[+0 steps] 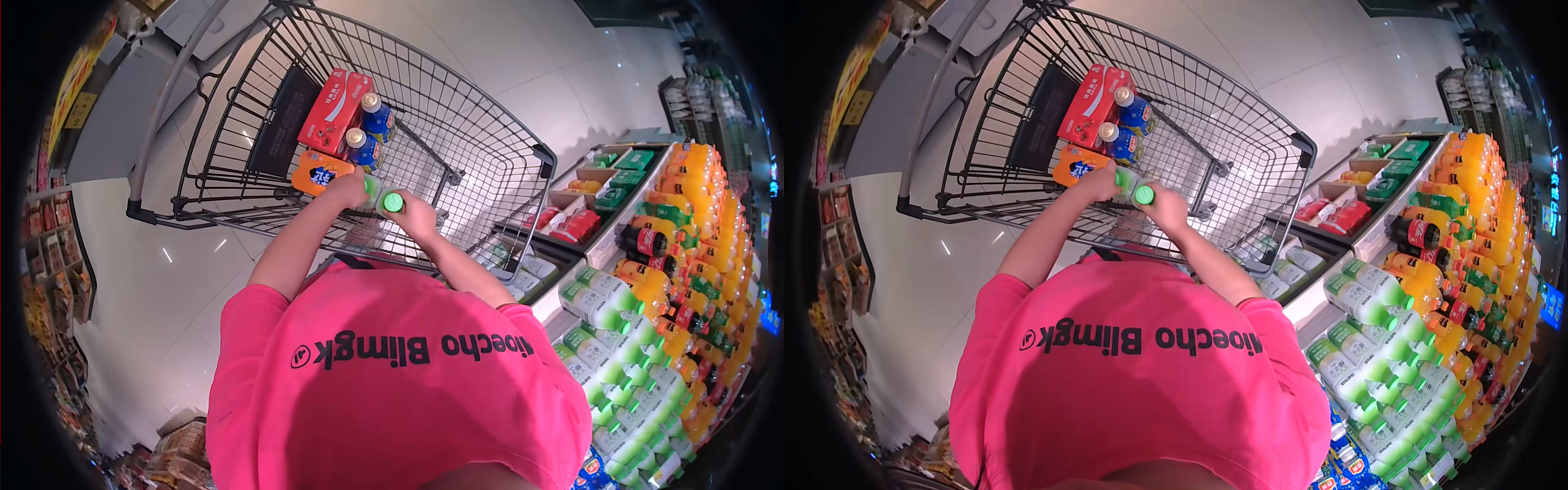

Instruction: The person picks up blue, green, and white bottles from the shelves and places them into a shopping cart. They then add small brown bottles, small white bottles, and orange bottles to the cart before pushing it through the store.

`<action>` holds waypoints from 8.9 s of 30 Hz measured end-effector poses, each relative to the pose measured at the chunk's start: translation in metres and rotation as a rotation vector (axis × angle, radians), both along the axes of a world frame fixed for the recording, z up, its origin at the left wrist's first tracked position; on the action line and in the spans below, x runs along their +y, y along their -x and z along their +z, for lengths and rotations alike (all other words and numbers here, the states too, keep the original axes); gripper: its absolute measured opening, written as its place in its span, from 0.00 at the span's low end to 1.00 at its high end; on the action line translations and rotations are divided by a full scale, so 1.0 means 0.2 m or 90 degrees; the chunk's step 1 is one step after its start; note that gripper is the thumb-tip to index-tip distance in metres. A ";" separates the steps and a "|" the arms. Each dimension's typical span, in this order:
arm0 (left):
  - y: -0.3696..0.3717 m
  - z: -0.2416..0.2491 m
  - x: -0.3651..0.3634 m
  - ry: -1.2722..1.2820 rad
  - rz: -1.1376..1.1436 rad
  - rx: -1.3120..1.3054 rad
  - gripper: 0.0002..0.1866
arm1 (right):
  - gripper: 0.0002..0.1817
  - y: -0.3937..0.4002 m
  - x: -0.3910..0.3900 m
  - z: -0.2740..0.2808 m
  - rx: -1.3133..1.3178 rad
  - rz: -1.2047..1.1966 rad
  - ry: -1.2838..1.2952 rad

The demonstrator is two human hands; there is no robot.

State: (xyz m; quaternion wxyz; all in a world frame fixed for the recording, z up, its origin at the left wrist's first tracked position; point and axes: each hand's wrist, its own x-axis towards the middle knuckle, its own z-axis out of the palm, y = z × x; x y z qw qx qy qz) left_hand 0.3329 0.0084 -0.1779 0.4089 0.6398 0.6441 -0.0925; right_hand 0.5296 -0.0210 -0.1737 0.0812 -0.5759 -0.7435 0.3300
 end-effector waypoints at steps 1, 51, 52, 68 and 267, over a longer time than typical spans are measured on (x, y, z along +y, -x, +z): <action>0.00 0.00 0.00 -0.001 -0.002 0.001 0.32 | 0.27 0.00 0.00 0.00 -0.002 0.002 0.010; 0.22 0.64 -0.33 -0.032 -0.110 0.092 0.40 | 0.17 -0.47 0.06 0.36 -0.184 -0.151 -0.036; 0.21 0.66 -0.32 -0.029 -0.103 0.081 0.41 | 0.17 -0.49 0.08 0.37 -0.194 -0.149 -0.042; 1.35 0.85 0.45 -0.118 0.632 -0.229 0.29 | 0.19 -1.00 0.57 0.36 -0.223 -0.088 -0.031; -1.27 0.98 2.67 -0.213 -0.718 0.036 0.25 | 0.16 -1.14 1.28 1.03 -0.116 -0.746 -0.271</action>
